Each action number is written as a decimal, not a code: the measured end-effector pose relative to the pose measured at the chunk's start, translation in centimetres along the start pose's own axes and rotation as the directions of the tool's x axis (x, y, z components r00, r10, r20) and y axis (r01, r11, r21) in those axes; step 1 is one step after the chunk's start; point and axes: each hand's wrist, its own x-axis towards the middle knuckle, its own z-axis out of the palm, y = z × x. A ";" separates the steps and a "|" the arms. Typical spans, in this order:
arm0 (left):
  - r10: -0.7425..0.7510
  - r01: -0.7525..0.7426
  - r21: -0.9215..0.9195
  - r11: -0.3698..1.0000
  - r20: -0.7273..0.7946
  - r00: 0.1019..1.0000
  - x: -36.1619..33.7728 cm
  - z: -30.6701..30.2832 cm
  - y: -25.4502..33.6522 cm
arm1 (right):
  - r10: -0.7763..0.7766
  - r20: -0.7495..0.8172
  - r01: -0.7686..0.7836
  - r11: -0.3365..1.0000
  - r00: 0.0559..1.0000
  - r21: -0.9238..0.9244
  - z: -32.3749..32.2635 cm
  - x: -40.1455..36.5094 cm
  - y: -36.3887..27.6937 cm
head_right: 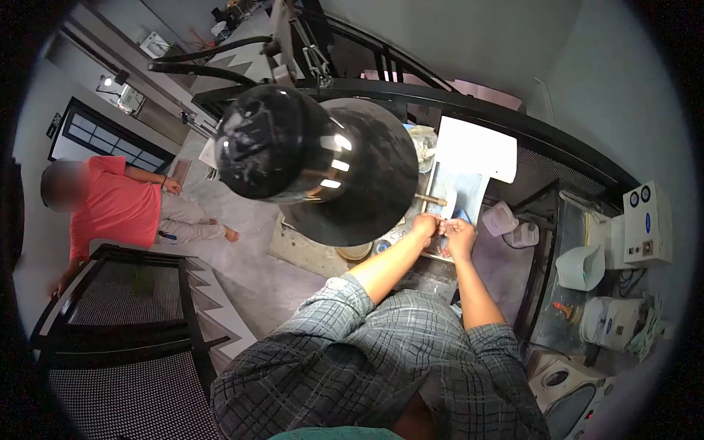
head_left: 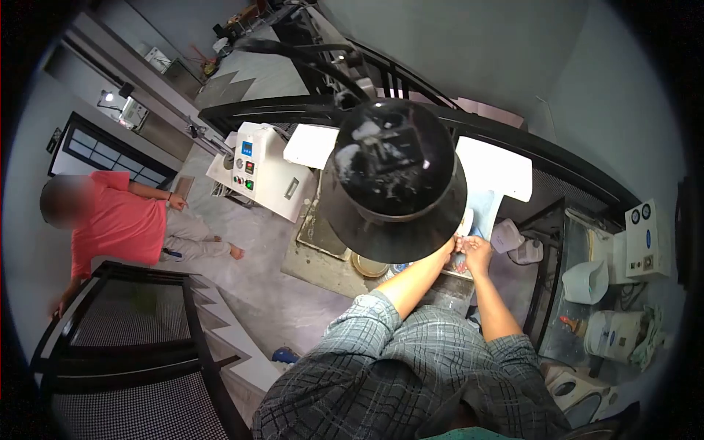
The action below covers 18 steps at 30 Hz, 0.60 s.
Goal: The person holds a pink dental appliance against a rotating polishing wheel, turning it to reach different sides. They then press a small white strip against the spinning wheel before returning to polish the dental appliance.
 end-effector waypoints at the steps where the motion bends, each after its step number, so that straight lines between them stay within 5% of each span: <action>1: -0.014 0.015 -0.016 1.000 0.027 1.000 0.3 0.0 -0.4 | -0.027 -0.016 0.026 0.998 1.000 -0.051 0.0 0.3 0.8; 8: -0.016 0.022 -0.109 0.994 0.054 0.998 0.4 0.4 -1.0 | -0.051 0.052 0.044 0.991 0.997 0.126 -0.5 1.0 2.8; 12: -0.007 0.038 -0.144 0.989 0.207 0.978 4.9 -0.2 -4.9 | -0.135 0.048 0.138 0.989 0.990 -0.050 -0.5 1.0 3.0; 15: -0.031 0.073 -0.152 0.986 0.263 0.964 3.0 -0.7 -2.7 | -0.112 0.103 0.105 0.992 0.988 0.065 -0.3 1.5 3.1; 18: -0.085 0.123 -0.139 0.983 0.253 0.964 -0.3 0.5 -0.4 | -0.086 0.037 0.089 0.993 0.996 -0.071 -0.4 1.4 3.5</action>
